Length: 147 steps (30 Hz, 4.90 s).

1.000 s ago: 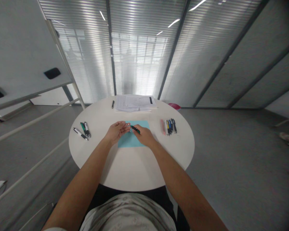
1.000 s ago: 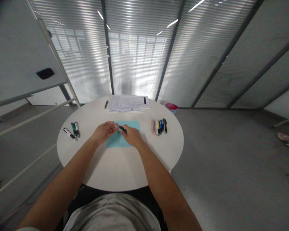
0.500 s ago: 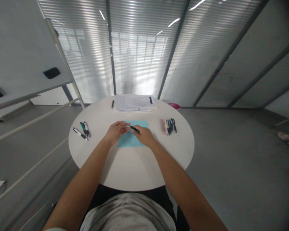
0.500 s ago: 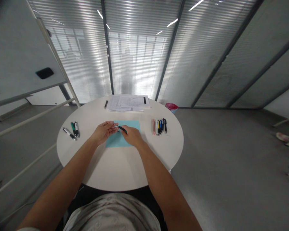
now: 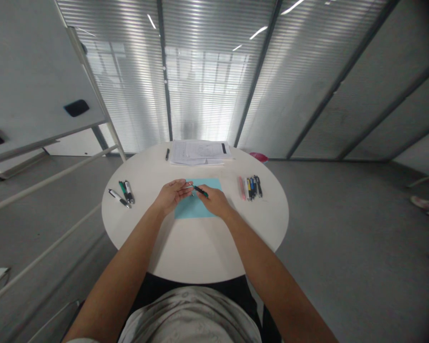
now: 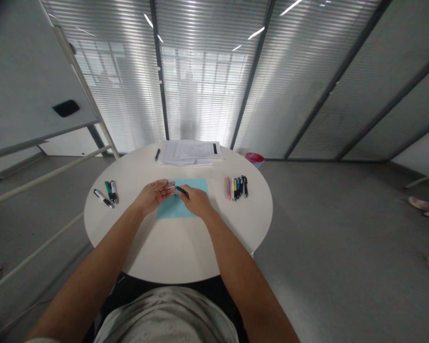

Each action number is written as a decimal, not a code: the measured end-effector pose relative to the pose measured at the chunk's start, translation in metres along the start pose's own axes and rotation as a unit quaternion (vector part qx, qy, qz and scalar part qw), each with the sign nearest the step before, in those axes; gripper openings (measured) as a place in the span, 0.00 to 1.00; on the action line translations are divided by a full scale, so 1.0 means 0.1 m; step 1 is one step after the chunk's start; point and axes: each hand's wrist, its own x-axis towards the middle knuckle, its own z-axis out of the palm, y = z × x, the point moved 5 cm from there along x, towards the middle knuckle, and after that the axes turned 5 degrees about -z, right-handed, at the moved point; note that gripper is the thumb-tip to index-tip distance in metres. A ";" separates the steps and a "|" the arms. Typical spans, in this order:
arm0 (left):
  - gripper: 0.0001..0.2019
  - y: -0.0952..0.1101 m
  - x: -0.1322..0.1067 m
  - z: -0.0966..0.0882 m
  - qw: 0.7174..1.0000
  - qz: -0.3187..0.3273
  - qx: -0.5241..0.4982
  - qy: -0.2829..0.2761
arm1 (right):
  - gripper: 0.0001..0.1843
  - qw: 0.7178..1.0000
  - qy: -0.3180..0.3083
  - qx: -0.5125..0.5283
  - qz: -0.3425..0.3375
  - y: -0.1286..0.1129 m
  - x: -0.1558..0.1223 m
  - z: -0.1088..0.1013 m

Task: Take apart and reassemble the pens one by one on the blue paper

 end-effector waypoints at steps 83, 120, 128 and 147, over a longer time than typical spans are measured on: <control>0.10 0.10 0.06 -0.18 0.832 0.200 0.504 0.122 | 0.16 0.997 0.043 0.014 0.057 0.06 0.04 -0.06; 0.17 -0.02 0.07 -0.09 0.986 0.059 0.135 0.081 | 0.19 0.998 0.025 0.049 0.039 0.05 0.01 0.00; 0.15 -0.03 0.01 0.00 0.997 0.017 0.066 0.026 | 0.20 0.997 0.018 0.078 0.014 0.01 0.00 0.01; 0.14 -0.02 -0.05 0.07 0.999 0.000 0.052 -0.004 | 0.20 0.989 0.023 0.141 -0.050 -0.05 0.01 0.02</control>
